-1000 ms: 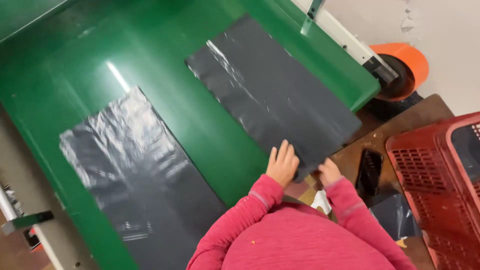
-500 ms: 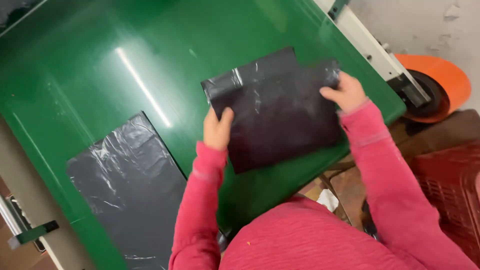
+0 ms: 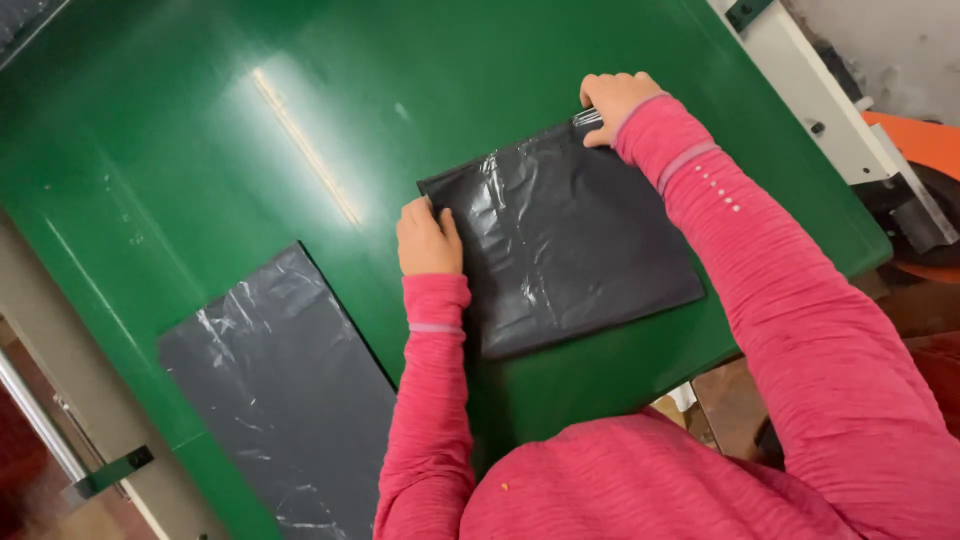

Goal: Folding black plastic bags on a conveyor belt and placing them into a collection basket.

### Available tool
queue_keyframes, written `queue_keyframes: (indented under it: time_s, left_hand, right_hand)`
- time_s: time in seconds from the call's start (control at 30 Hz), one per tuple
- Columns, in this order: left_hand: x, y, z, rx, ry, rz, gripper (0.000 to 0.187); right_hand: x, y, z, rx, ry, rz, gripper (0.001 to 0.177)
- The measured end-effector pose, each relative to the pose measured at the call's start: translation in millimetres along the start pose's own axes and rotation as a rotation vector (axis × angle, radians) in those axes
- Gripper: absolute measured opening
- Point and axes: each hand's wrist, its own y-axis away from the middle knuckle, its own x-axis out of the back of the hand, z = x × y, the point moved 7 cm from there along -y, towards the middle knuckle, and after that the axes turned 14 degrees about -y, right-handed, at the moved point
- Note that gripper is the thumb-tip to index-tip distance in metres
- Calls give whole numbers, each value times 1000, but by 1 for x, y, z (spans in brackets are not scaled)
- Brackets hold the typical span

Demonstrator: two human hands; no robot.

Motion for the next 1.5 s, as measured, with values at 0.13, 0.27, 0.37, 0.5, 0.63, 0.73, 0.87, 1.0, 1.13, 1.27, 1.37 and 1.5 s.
queue_keyframes:
  time_s: [0.13,0.27,0.37,0.5,0.63,0.73,0.87,1.0,1.13,1.27,1.37,1.5]
  left_hand:
    - [34,52,60,-187,146,86,41]
    - [-108,94,65,-85,1171,-378,67]
    - [-76,91,41,460,1790,-594,94]
    - [-84,126,-9,693,1879,-634,104]
    - [-84,153,-49,407,1632,-357,95]
    - [8,186,-14,25,971,-49,85]
    - [85,222,55,-603,-255,283,57]
    - [10,225,32,-777,-461,11,9]
    - [12,219,83,-988,-57,-466,19]
    - [-47,150,91,-640,627,-912,44]
    - [-118,119,57,0,820,-1110,55]
    - [-80,119,75,-20,533,-751,45]
  right_hand:
    - [-7,5,-15,60,110,-61,37]
    - [7,44,-39,178,-46,125,28]
    - [62,152,-111,462,-78,422,19]
    - [33,264,-116,493,-53,569,22]
    - [-16,308,-95,380,-102,569,24]
    - [-29,322,-88,327,-79,589,24]
    - [-23,321,-122,241,77,482,28]
    - [-62,302,-188,238,-78,-80,35]
    - [-123,334,-173,545,-240,260,58]
    - [-198,343,-85,280,-816,239,27]
    - [-245,345,7,-586,-984,244,37]
    - [-197,312,-8,-532,-2249,337,28]
